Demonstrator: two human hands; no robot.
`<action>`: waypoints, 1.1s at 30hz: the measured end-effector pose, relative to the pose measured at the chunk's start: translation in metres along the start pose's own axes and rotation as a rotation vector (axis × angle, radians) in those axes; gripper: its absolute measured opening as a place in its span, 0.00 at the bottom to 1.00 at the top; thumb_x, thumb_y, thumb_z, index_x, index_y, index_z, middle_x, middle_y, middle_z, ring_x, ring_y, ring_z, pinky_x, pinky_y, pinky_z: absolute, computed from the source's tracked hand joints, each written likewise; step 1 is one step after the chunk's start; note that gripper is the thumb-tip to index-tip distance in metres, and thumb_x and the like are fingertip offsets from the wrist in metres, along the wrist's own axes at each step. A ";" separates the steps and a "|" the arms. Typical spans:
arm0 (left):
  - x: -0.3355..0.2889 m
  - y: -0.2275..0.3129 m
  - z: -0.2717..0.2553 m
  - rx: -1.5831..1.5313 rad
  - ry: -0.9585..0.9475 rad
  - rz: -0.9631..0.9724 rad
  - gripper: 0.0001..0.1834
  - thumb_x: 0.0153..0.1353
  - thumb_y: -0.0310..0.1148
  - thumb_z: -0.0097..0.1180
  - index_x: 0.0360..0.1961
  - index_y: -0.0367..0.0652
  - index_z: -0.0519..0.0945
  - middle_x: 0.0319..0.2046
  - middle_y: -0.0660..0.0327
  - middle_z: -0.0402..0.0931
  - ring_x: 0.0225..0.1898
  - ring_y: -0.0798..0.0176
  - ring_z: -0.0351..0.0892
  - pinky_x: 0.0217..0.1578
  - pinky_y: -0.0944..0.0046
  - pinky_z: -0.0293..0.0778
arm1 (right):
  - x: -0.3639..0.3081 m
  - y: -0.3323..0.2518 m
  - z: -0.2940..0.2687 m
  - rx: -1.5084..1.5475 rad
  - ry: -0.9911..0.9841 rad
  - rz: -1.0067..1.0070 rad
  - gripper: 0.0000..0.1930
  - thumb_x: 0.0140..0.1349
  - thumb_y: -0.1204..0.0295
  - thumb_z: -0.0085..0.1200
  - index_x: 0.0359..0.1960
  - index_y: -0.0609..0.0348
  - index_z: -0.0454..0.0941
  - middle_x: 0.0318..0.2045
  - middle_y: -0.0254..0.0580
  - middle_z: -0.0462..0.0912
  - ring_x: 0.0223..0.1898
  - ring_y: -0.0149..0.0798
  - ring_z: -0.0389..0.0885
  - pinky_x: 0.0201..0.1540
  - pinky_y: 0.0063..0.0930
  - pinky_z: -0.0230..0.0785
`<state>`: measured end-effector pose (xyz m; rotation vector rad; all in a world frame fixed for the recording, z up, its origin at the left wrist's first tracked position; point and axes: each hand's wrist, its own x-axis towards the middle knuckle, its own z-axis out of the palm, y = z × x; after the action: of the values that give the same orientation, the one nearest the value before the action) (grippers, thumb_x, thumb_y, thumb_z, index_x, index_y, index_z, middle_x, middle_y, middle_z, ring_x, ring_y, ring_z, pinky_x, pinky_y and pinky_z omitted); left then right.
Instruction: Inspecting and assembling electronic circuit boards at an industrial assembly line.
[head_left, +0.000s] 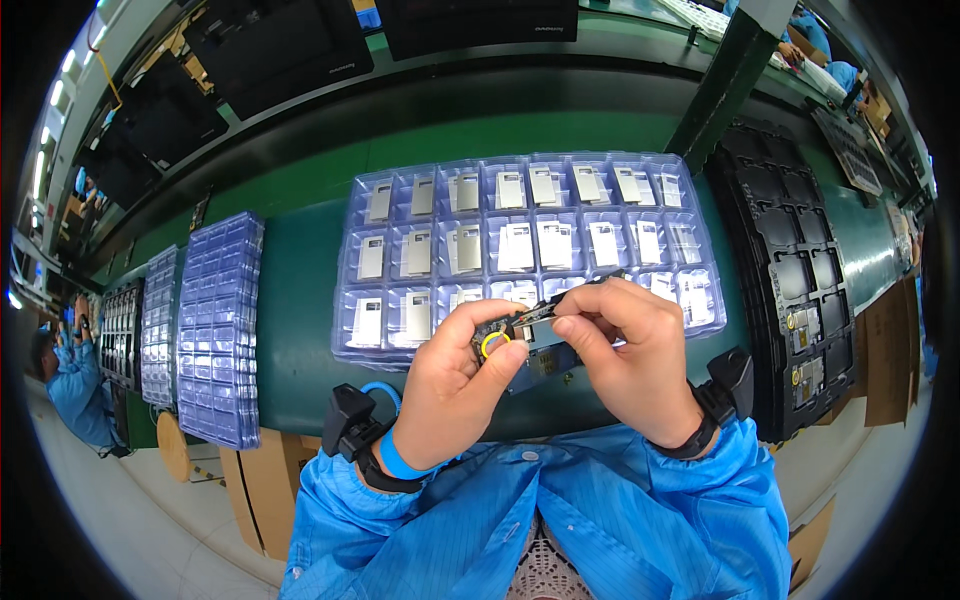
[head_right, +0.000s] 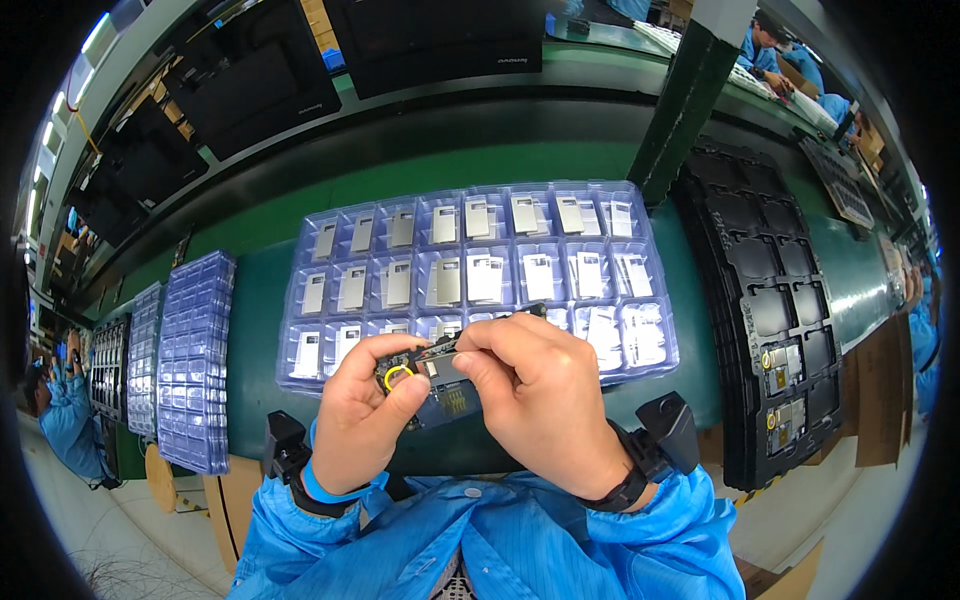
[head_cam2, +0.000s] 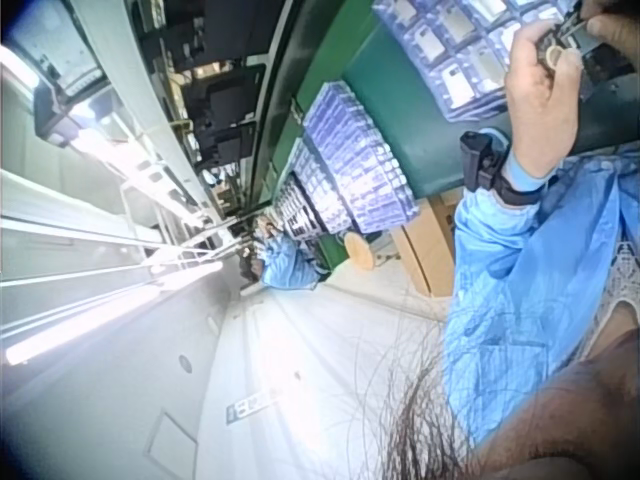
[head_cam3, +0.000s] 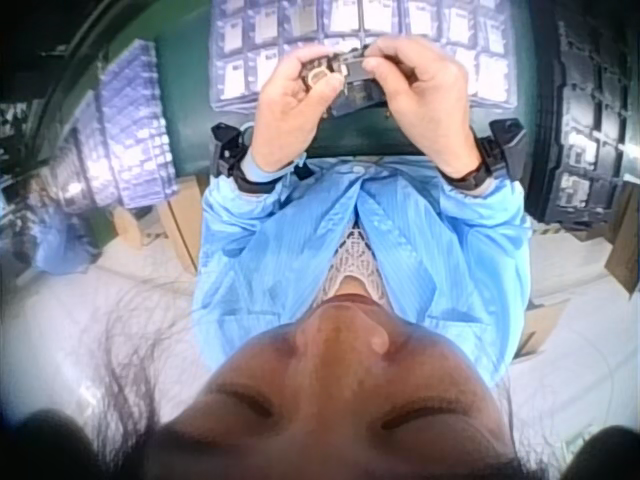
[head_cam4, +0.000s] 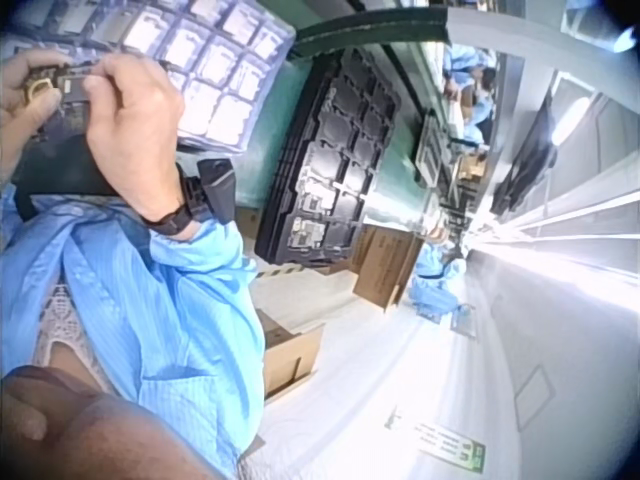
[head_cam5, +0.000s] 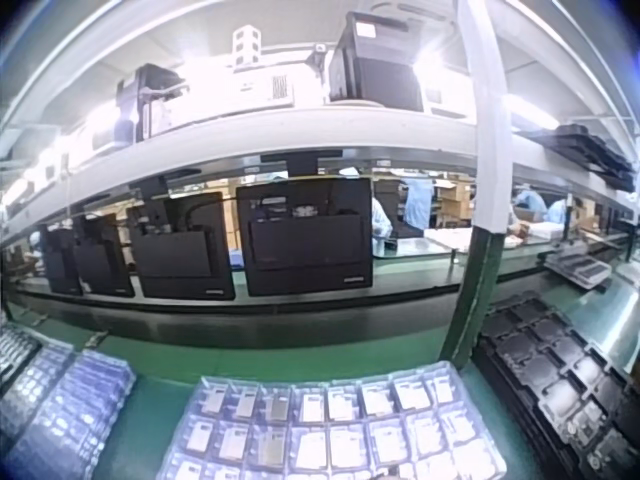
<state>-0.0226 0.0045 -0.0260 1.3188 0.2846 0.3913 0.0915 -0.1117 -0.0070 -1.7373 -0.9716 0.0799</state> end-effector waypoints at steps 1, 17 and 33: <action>0.000 -0.001 0.001 0.000 -0.002 -0.001 0.15 0.57 0.22 0.49 0.46 0.34 0.66 0.38 0.61 0.71 0.38 0.75 0.69 0.39 0.75 0.67 | 0.000 -0.001 0.000 -0.014 0.003 -0.009 0.04 0.46 0.81 0.56 0.25 0.62 0.77 0.19 0.41 0.75 0.19 0.38 0.73 0.21 0.27 0.64; -0.003 0.002 0.010 0.048 0.073 0.063 0.12 0.59 0.22 0.48 0.44 0.33 0.67 0.32 0.64 0.68 0.30 0.78 0.64 0.28 0.78 0.62 | -0.009 -0.007 0.002 -0.080 0.159 -0.081 0.12 0.41 0.81 0.61 0.30 0.61 0.77 0.29 0.41 0.68 0.23 0.33 0.75 0.23 0.23 0.68; 0.000 -0.002 0.010 0.019 0.107 0.047 0.12 0.59 0.23 0.48 0.44 0.35 0.67 0.31 0.65 0.69 0.29 0.79 0.64 0.27 0.78 0.62 | -0.009 0.011 -0.011 0.096 0.063 0.029 0.18 0.45 0.77 0.60 0.39 0.62 0.70 0.36 0.43 0.72 0.30 0.34 0.77 0.35 0.23 0.68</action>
<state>-0.0184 -0.0049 -0.0260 1.3274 0.3482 0.5011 0.0973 -0.1270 -0.0155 -1.6569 -0.8830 0.0892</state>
